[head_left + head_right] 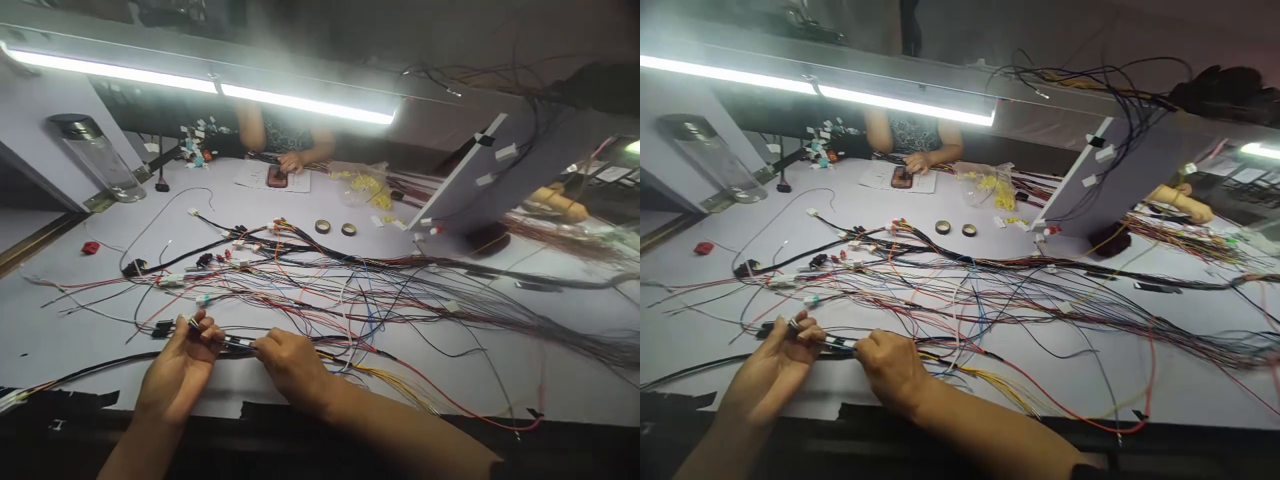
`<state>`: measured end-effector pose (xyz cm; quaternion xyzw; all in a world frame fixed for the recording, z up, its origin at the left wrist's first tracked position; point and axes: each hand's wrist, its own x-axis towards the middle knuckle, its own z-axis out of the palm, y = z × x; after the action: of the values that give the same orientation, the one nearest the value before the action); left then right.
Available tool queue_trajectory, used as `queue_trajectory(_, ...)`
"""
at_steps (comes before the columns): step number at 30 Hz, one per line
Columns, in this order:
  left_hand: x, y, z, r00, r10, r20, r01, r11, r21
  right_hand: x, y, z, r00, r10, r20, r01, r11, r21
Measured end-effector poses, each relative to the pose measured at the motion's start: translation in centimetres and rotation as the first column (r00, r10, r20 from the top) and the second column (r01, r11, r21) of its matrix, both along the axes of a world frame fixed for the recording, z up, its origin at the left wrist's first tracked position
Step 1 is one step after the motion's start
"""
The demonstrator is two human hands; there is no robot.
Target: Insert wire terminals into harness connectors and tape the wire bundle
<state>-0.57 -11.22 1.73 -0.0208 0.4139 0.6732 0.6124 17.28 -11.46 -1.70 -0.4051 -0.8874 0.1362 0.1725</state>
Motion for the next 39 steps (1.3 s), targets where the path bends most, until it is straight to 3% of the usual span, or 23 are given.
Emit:
queue_trajectory(4, -0.3, -0.5, -0.7, 0.999, -0.001, 0.05, 0.001, 1.0, 0.012, 0.8, -0.2, -1.5, 0.988, 0.027, -0.154, -0.017, 0.998, 0.067)
queue_trajectory(8, -0.4, -0.8, -1.3, 0.998, -0.007, 0.067, 0.004, 0.999, 0.047, 1.4, -0.3, -2.1, 0.961, 0.088, -0.261, -0.085, 0.996, 0.023)
queue_trajectory(14, -0.5, -1.7, -2.5, 0.998, -0.053, -0.036, 0.057, 0.991, 0.122, 2.5, 0.2, -0.7, 0.908, 0.1, -0.407, -0.191, 0.963, -0.19)
queue_trajectory(17, -0.6, -2.0, -3.4, 0.995, -0.034, -0.096, 0.045, 0.992, 0.118, 2.7, 0.8, 0.8, 0.881, 0.128, -0.456, -0.226, 0.96, -0.167)
queue_trajectory(22, -0.4, -2.0, -3.6, 0.996, 0.01, -0.083, 0.0, 0.993, 0.115, -0.2, 0.4, 2.5, 0.953, 0.124, -0.277, -0.12, 0.992, 0.033)
queue_trajectory(26, 0.3, -1.9, -2.4, 0.998, 0.061, -0.028, -0.054, 0.981, 0.187, -2.7, -0.7, 1.6, 0.996, 0.035, -0.079, -0.025, 0.992, 0.12)
queue_trajectory(30, 0.9, -1.7, -1.6, 0.997, 0.078, -0.004, -0.076, 0.974, 0.212, -2.4, -0.4, 0.2, 0.997, 0.041, -0.069, -0.032, 0.992, 0.12)
queue_trajectory(35, 1.2, -1.5, -1.8, 0.998, -0.057, 0.031, 0.051, 0.981, 0.188, -1.7, 0.0, -0.5, 0.998, 0.046, -0.045, -0.041, 0.995, 0.093)
queue_trajectory(39, 1.0, -1.5, -1.9, 0.997, 0.028, 0.065, -0.039, 0.985, 0.169, -1.3, -0.3, -0.6, 0.997, 0.056, 0.046, -0.064, 0.979, 0.196)
